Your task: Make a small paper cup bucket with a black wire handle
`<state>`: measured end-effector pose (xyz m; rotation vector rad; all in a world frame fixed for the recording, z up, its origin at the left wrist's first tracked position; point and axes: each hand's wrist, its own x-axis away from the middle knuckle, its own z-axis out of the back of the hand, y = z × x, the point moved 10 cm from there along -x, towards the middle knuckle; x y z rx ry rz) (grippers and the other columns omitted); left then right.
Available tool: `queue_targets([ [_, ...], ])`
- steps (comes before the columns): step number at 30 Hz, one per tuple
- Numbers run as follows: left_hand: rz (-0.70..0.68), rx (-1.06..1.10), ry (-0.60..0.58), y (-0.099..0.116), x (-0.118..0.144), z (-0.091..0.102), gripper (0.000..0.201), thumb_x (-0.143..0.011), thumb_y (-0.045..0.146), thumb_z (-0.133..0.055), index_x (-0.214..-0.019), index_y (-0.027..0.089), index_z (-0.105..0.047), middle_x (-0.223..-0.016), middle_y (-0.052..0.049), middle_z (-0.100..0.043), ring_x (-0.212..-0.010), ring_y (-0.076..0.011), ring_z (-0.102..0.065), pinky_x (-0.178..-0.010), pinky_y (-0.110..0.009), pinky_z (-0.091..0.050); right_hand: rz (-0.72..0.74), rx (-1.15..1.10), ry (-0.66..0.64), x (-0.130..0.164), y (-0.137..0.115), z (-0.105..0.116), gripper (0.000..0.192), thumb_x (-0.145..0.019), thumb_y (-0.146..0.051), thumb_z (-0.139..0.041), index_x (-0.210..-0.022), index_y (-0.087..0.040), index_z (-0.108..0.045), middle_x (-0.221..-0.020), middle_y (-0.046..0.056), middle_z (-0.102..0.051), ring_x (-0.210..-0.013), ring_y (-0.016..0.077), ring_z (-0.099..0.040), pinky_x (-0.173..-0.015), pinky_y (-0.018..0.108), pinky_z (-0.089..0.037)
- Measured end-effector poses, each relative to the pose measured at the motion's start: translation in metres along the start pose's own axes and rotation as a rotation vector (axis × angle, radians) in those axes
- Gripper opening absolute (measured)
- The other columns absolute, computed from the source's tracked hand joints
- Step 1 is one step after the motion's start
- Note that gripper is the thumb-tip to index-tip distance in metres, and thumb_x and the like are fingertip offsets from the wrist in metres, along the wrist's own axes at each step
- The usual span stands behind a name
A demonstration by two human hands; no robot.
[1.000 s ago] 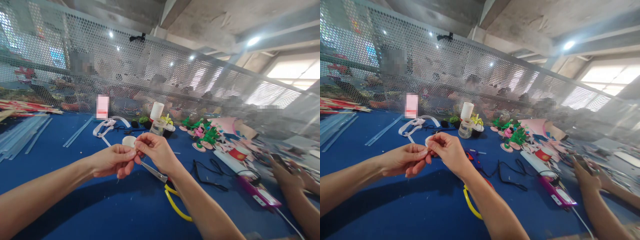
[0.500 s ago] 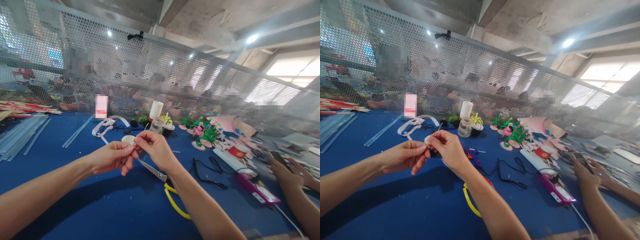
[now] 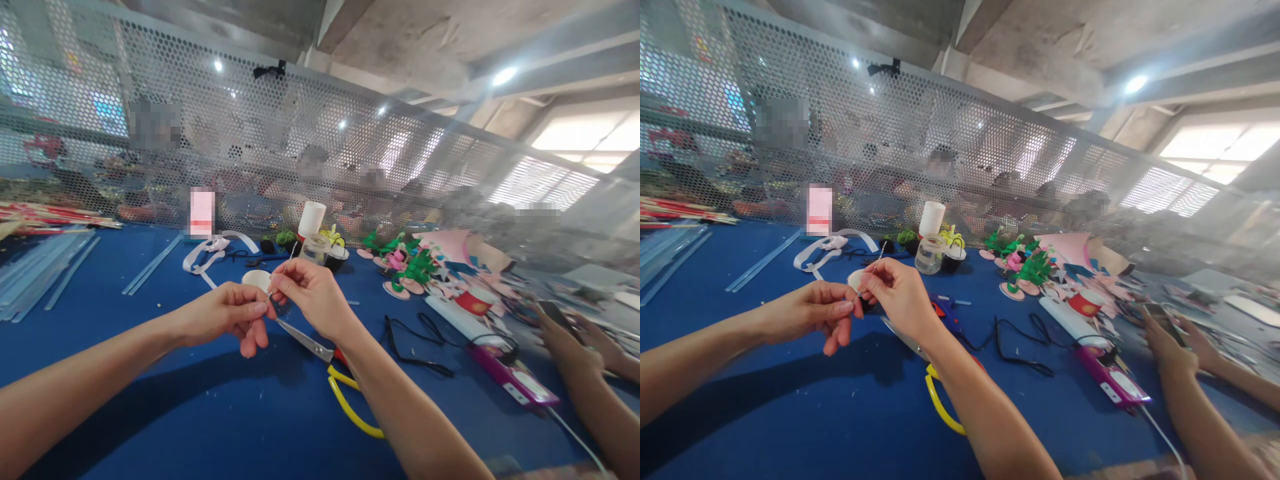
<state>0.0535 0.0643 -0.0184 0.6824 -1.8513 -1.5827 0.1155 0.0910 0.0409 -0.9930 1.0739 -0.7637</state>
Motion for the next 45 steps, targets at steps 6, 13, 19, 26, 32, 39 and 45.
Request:
queue_targets([
  [6, 0.017, 0.004, 0.01, -0.003, 0.0, 0.0, 0.024, -0.072, 0.036, -0.058, -0.076, 0.012, -0.052, -0.056, -0.001, -0.065, -0.041, -0.0098, -0.057, -0.041, -0.019, -0.039, -0.006, 0.004, 0.019, 0.003, -0.003, 0.001, 0.01, -0.071, -0.024, -0.056, -0.065, -0.016, -0.055, -0.052, -0.004, -0.056, -0.048, 0.0067, -0.053, -0.05, 0.021, -0.045],
  [13, 0.008, 0.024, 0.036, -0.005, -0.002, -0.001, 0.025, -0.072, 0.037, -0.057, -0.077, 0.013, -0.052, -0.054, 0.0, -0.064, -0.039, -0.0098, -0.056, -0.039, -0.018, -0.039, -0.024, 0.021, 0.05, 0.002, 0.0, 0.002, 0.009, -0.071, -0.022, -0.055, -0.065, -0.016, -0.054, -0.054, -0.004, -0.056, -0.047, 0.0067, -0.053, -0.049, 0.02, -0.045],
  [19, 0.012, 0.06, 0.034, -0.008, -0.004, 0.002, 0.025, -0.074, 0.037, -0.055, -0.077, 0.012, -0.054, -0.057, -0.002, -0.064, -0.043, -0.0103, -0.059, -0.044, -0.019, -0.043, -0.026, 0.046, 0.073, 0.001, 0.002, 0.007, 0.008, -0.072, -0.02, -0.054, -0.066, -0.015, -0.055, -0.053, -0.003, -0.055, -0.047, 0.007, -0.053, -0.048, 0.02, -0.046],
  [26, -0.003, 0.023, 0.047, -0.002, -0.004, 0.006, 0.025, -0.072, 0.036, -0.058, -0.076, 0.011, -0.055, -0.058, -0.001, -0.064, -0.048, -0.0104, -0.059, -0.049, -0.021, -0.044, 0.027, 0.026, 0.096, -0.002, 0.0, 0.015, 0.009, -0.073, -0.022, -0.054, -0.067, -0.015, -0.054, -0.058, -0.002, -0.058, -0.05, 0.0072, -0.054, -0.049, 0.02, -0.047],
  [32, -0.05, -0.074, 0.085, 0.001, -0.004, 0.008, 0.028, -0.071, 0.039, -0.057, -0.073, 0.012, -0.052, -0.048, 0.003, -0.059, -0.036, -0.0062, -0.051, -0.038, -0.016, -0.034, 0.039, 0.039, 0.1, -0.003, 0.001, 0.014, 0.009, -0.072, -0.022, -0.055, -0.068, -0.014, -0.055, -0.057, -0.002, -0.057, -0.05, 0.0072, -0.054, -0.05, 0.02, -0.047],
  [39, -0.097, -0.085, 0.101, -0.001, -0.005, 0.008, 0.027, -0.074, 0.039, -0.053, -0.073, 0.012, -0.05, -0.046, 0.005, -0.056, -0.033, -0.0045, -0.046, -0.037, -0.016, -0.031, 0.014, 0.053, 0.117, -0.003, 0.005, 0.014, 0.011, -0.072, -0.022, -0.055, -0.066, -0.014, -0.054, -0.056, -0.002, -0.057, -0.049, 0.0069, -0.053, -0.049, 0.019, -0.047],
  [45, -0.065, -0.139, 0.066, 0.001, -0.006, 0.011, 0.033, -0.075, 0.045, -0.048, -0.074, 0.012, -0.053, -0.055, 0.001, -0.06, -0.042, -0.0066, -0.051, -0.044, -0.019, -0.037, 0.034, 0.051, 0.177, -0.004, -0.001, 0.027, 0.011, -0.072, -0.023, -0.055, -0.067, -0.014, -0.054, -0.057, -0.002, -0.057, -0.048, 0.0068, -0.053, -0.049, 0.02, -0.046],
])
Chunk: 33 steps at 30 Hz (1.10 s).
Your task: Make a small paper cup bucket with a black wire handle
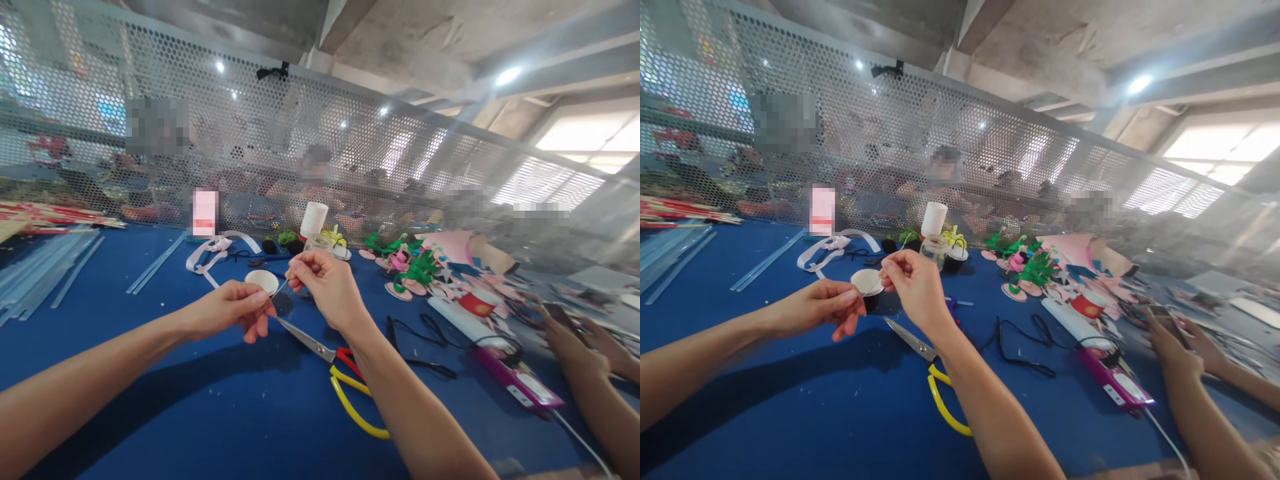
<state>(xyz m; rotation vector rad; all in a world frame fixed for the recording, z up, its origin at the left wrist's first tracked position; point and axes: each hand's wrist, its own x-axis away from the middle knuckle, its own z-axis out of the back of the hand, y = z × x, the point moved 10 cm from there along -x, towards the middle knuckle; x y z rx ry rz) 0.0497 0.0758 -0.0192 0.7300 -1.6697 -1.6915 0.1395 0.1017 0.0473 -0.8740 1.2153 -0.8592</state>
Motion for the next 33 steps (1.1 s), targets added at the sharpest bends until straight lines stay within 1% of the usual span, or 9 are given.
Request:
queue_targets([
  [4, 0.013, -0.049, 0.005, 0.0, -0.001, 0.0, 0.033, -0.074, 0.044, -0.049, -0.065, 0.012, -0.051, -0.049, 0.003, -0.055, -0.04, -0.0044, -0.045, -0.042, -0.018, -0.034, 0.01, -0.013, -0.011, 0.0, -0.001, 0.0, 0.01, -0.072, -0.024, -0.055, -0.068, -0.014, -0.054, -0.059, -0.002, -0.058, -0.05, 0.0069, -0.054, -0.051, 0.02, -0.046],
  [9, -0.031, -0.106, 0.095, 0.003, -0.001, 0.006, 0.034, -0.073, 0.046, -0.047, -0.063, 0.014, -0.049, -0.045, 0.005, -0.048, -0.04, -0.0042, -0.04, -0.04, -0.017, -0.03, -0.115, 0.027, -0.245, 0.009, 0.015, -0.031, 0.011, -0.072, -0.022, -0.054, -0.065, -0.014, -0.053, -0.053, -0.003, -0.054, -0.048, 0.0071, -0.051, -0.048, 0.02, -0.043],
  [11, -0.032, -0.149, 0.111, 0.002, -0.001, 0.008, 0.035, -0.074, 0.047, -0.045, -0.063, 0.014, -0.048, -0.044, 0.006, -0.047, -0.04, -0.0043, -0.038, -0.04, -0.017, -0.029, -0.125, 0.072, -0.277, 0.012, 0.018, -0.037, 0.013, -0.073, -0.021, -0.052, -0.063, -0.014, -0.052, -0.052, -0.003, -0.053, -0.047, 0.0068, -0.05, -0.047, 0.02, -0.042],
  [14, -0.025, -0.239, 0.135, 0.0, -0.001, 0.01, 0.035, -0.076, 0.046, -0.041, -0.063, 0.014, -0.048, -0.044, 0.006, -0.045, -0.039, -0.0048, -0.038, -0.041, -0.018, -0.029, -0.084, 0.14, -0.247, 0.011, 0.016, -0.038, 0.012, -0.074, -0.019, -0.05, -0.063, -0.014, -0.053, -0.052, -0.003, -0.052, -0.047, 0.0068, -0.049, -0.048, 0.02, -0.041],
  [17, -0.036, -0.365, 0.182, 0.002, 0.0, 0.012, 0.034, -0.079, 0.043, -0.034, -0.065, 0.015, -0.047, -0.046, 0.005, -0.045, -0.04, -0.0057, -0.038, -0.042, -0.018, -0.03, -0.09, 0.146, -0.219, 0.011, 0.019, -0.037, 0.013, -0.074, -0.02, -0.05, -0.063, -0.014, -0.052, -0.051, -0.003, -0.052, -0.046, 0.0067, -0.048, -0.047, 0.02, -0.041],
  [21, -0.124, -0.666, 0.324, 0.016, 0.005, 0.017, 0.032, -0.081, 0.036, -0.031, -0.064, 0.014, -0.047, -0.049, 0.003, -0.048, -0.044, -0.0064, -0.04, -0.045, -0.019, -0.031, -0.146, 0.098, -0.19, 0.01, 0.026, -0.036, 0.014, -0.073, -0.022, -0.051, -0.062, -0.015, -0.051, -0.052, -0.003, -0.053, -0.047, 0.0071, -0.05, -0.047, 0.019, -0.042],
  [23, -0.164, -0.779, 0.352, 0.02, 0.006, 0.016, 0.03, -0.081, 0.033, -0.03, -0.065, 0.014, -0.047, -0.051, 0.002, -0.049, -0.045, -0.0069, -0.043, -0.046, -0.019, -0.032, -0.143, 0.056, -0.186, 0.009, 0.027, -0.037, 0.011, -0.072, -0.021, -0.052, -0.063, -0.015, -0.051, -0.053, -0.003, -0.053, -0.048, 0.0072, -0.051, -0.047, 0.019, -0.043],
  [28, -0.249, -0.853, 0.366, 0.024, 0.007, 0.015, 0.03, -0.082, 0.031, -0.027, -0.067, 0.014, -0.047, -0.05, 0.001, -0.051, -0.045, -0.0069, -0.045, -0.046, -0.018, -0.034, -0.114, -0.045, -0.183, 0.007, 0.025, -0.039, 0.007, -0.069, -0.021, -0.054, -0.065, -0.015, -0.052, -0.053, -0.004, -0.053, -0.048, 0.0068, -0.051, -0.048, 0.019, -0.044],
  [33, -0.275, -0.833, 0.395, 0.026, 0.008, 0.017, 0.03, -0.082, 0.03, -0.029, -0.064, 0.015, -0.047, -0.047, 0.003, -0.049, -0.042, -0.0061, -0.043, -0.043, -0.017, -0.032, -0.13, -0.079, -0.116, 0.007, 0.029, -0.036, 0.009, -0.068, -0.022, -0.056, -0.064, -0.016, -0.051, -0.055, -0.003, -0.055, -0.048, 0.007, -0.052, -0.049, 0.02, -0.047],
])
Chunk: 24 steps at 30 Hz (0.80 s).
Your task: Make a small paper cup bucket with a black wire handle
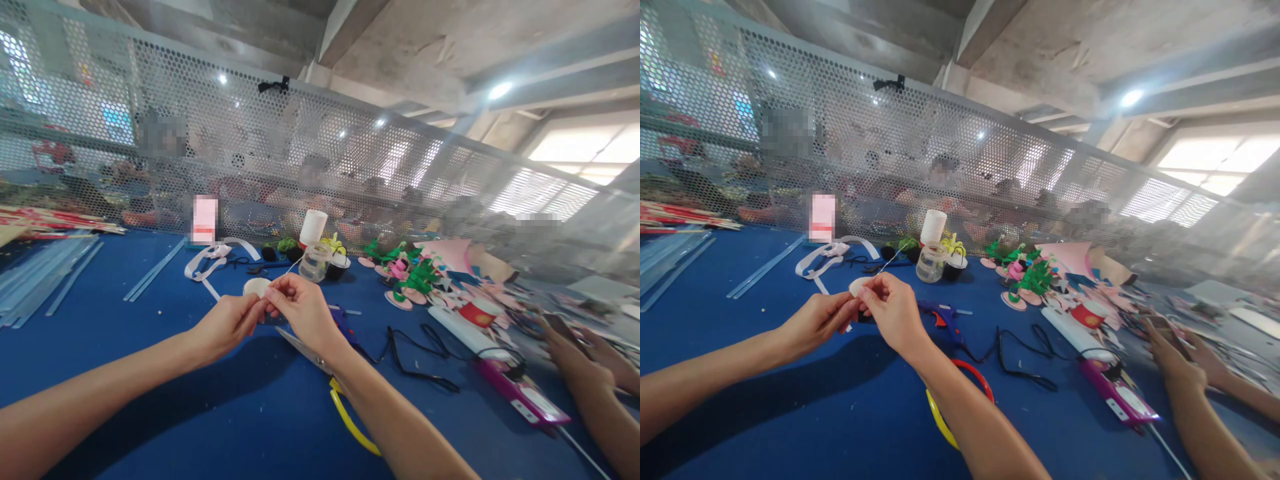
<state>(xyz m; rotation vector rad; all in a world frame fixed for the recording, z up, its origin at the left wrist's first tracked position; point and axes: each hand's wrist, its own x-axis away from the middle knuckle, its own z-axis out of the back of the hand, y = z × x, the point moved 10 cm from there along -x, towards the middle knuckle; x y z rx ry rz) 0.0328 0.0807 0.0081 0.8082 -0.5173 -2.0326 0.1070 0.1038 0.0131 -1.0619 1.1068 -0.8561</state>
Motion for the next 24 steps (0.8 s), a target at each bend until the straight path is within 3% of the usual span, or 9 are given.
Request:
queue_targets([
  [14, 0.047, -0.002, 0.033, -0.006, 0.0, 0.0, 0.027, -0.081, 0.028, -0.033, -0.065, 0.014, -0.05, -0.045, 0.003, -0.046, -0.039, -0.0063, -0.041, -0.041, -0.018, -0.03, -0.036, -0.03, 0.074, 0.004, 0.007, 0.001, 0.012, -0.068, -0.022, -0.056, -0.063, -0.017, -0.047, -0.053, -0.003, -0.055, -0.045, 0.0087, -0.053, -0.049, 0.023, -0.048],
  [19, 0.012, 0.039, 0.021, -0.001, -0.001, 0.005, 0.028, -0.081, 0.03, -0.036, -0.064, 0.014, -0.05, -0.051, 0.002, -0.05, -0.047, -0.007, -0.043, -0.047, -0.019, -0.033, 0.001, -0.043, 0.079, 0.002, 0.0, 0.008, 0.011, -0.068, -0.024, -0.056, -0.066, -0.016, -0.049, -0.056, -0.002, -0.057, -0.048, 0.0088, -0.054, -0.051, 0.023, -0.048],
  [24, 0.023, 0.105, 0.01, 0.001, 0.0, 0.006, 0.028, -0.08, 0.031, -0.036, -0.062, 0.014, -0.049, -0.054, 0.002, -0.049, -0.049, -0.0069, -0.04, -0.049, -0.02, -0.032, 0.025, -0.035, -0.01, 0.001, -0.007, 0.005, 0.012, -0.068, -0.026, -0.058, -0.069, -0.016, -0.051, -0.056, -0.003, -0.055, -0.05, 0.0082, -0.053, -0.053, 0.023, -0.047],
])
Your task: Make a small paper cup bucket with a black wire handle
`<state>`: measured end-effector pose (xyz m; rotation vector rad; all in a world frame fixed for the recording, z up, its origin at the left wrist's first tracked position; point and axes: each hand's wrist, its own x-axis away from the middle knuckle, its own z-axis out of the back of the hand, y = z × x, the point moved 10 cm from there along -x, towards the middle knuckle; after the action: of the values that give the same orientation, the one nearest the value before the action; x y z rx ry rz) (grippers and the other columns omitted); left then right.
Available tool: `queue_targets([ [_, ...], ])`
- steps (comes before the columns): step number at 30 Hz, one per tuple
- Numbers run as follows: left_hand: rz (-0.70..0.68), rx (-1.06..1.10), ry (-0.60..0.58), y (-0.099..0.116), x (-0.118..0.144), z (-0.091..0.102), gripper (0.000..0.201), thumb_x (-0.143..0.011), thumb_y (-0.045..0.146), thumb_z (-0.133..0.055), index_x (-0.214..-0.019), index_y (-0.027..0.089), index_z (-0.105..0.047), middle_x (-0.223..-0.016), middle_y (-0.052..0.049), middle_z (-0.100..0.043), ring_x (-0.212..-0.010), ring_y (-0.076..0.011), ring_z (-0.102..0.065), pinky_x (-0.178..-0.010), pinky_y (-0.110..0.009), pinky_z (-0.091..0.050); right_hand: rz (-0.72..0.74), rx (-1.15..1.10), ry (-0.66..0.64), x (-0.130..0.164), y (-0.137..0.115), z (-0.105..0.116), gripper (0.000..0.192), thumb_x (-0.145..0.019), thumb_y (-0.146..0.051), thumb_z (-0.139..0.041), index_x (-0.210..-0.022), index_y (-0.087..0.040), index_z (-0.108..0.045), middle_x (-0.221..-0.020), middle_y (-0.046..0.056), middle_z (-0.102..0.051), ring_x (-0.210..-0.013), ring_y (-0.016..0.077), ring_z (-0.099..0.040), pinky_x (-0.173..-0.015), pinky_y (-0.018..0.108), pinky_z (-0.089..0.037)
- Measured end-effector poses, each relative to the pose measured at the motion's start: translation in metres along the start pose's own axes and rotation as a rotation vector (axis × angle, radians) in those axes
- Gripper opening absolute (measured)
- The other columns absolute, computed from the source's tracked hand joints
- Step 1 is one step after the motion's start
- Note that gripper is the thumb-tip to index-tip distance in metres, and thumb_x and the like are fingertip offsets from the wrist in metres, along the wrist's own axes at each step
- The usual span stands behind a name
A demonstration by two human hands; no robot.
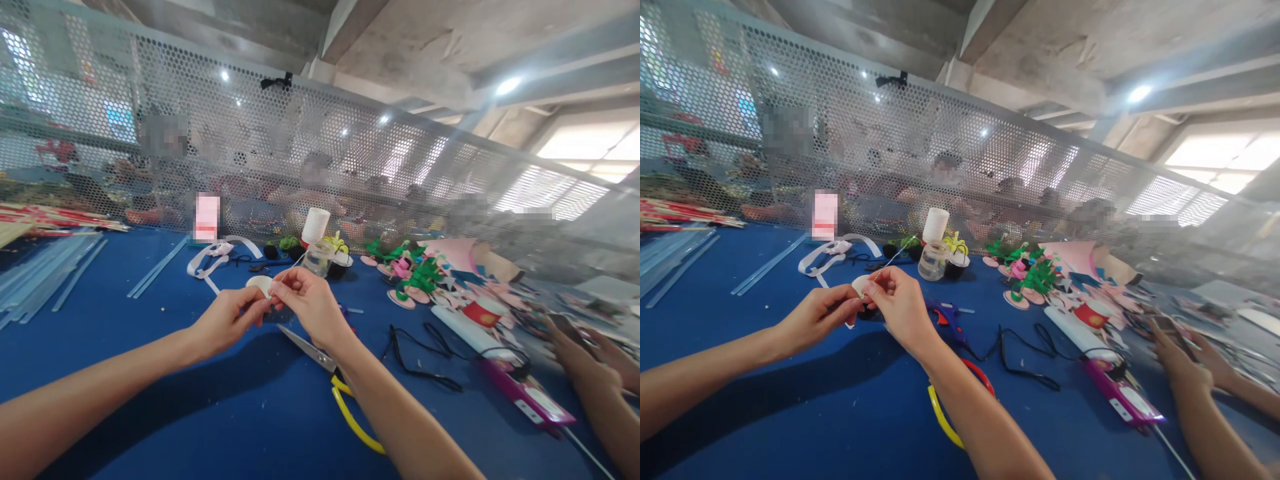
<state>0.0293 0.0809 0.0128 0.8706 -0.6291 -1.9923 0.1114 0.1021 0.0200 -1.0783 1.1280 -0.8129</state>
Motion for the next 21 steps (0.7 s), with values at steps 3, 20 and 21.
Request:
queue_targets([
  [3, 0.044, 0.109, -0.012, -0.004, -0.001, -0.002, 0.027, -0.08, 0.033, -0.039, -0.064, 0.014, -0.049, -0.054, 0.003, -0.048, -0.05, -0.0068, -0.039, -0.048, -0.02, -0.031, 0.017, 0.039, -0.054, 0.0, -0.003, -0.005, 0.011, -0.067, -0.025, -0.058, -0.067, -0.016, -0.052, -0.054, -0.004, -0.053, -0.049, 0.0076, -0.052, -0.053, 0.022, -0.046],
  [20, 0.138, 0.531, -0.119, -0.009, -0.002, -0.014, 0.023, -0.076, 0.036, -0.048, -0.068, 0.014, -0.048, -0.056, 0.004, -0.048, -0.052, -0.0066, -0.041, -0.049, -0.02, -0.031, 0.008, 0.044, -0.042, 0.001, -0.001, -0.003, 0.011, -0.07, -0.026, -0.056, -0.068, -0.016, -0.052, -0.055, -0.003, -0.054, -0.052, 0.0081, -0.052, -0.053, 0.022, -0.045],
  [21, 0.146, 0.515, -0.125, -0.01, -0.002, -0.014, 0.023, -0.076, 0.036, -0.047, -0.068, 0.014, -0.049, -0.056, 0.004, -0.047, -0.052, -0.0068, -0.041, -0.049, -0.02, -0.031, 0.012, 0.042, -0.046, 0.0, -0.002, -0.002, 0.011, -0.07, -0.026, -0.056, -0.068, -0.016, -0.052, -0.055, -0.003, -0.054, -0.052, 0.0081, -0.052, -0.053, 0.023, -0.045],
])
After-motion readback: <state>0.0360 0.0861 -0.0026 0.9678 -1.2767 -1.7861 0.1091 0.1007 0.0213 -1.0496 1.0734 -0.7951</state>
